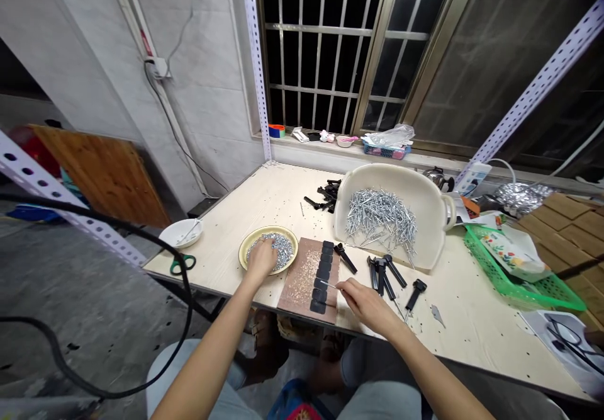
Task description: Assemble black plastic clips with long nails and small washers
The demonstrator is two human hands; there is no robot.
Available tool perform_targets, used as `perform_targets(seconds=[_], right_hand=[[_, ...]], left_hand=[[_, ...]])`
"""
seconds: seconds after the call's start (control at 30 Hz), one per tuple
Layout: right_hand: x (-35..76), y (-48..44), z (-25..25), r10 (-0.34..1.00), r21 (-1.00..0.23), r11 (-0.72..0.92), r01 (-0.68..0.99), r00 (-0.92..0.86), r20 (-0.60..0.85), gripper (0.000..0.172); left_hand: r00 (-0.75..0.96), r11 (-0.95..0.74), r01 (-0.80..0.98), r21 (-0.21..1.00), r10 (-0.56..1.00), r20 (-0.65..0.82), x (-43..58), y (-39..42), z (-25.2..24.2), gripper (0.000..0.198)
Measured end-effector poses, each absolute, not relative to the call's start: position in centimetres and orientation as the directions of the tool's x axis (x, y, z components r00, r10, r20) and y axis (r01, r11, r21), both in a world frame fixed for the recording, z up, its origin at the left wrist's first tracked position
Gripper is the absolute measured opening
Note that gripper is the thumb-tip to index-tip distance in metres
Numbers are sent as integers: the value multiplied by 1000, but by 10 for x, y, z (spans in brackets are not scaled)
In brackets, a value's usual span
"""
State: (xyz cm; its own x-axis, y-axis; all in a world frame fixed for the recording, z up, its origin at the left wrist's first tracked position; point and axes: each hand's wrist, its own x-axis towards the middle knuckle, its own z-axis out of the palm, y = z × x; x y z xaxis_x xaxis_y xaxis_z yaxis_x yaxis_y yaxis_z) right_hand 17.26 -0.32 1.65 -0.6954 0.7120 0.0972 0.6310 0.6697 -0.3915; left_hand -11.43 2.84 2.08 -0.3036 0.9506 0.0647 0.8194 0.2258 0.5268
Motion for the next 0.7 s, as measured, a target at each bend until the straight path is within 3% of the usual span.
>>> perform_targets(seconds=[0.1,0.2,0.4,0.67,0.7], right_hand=[[170,-2,11,736,-430,647,630,-663,135,24],[168,1,5,771,-472,614,633,-610,184,20],[155,4,5,807,-587,573,571,-518,284,20],[53,-21,-21,659,-769,632,93,-586,471,23],[37,-28,-24,646,-786,618,31,-591,484,23]], left_hand=[[-338,275,819,504,941,35,-130,46,1,11],[-356,275,803,528,933,56,-133,49,-10,10],[-423,196,679,707,892,159,-133,46,-4,11],[-733,136,351,926,655,182,-119,-38,0,7],[-762,-1,165,986,635,128,-118,-54,-6,15]])
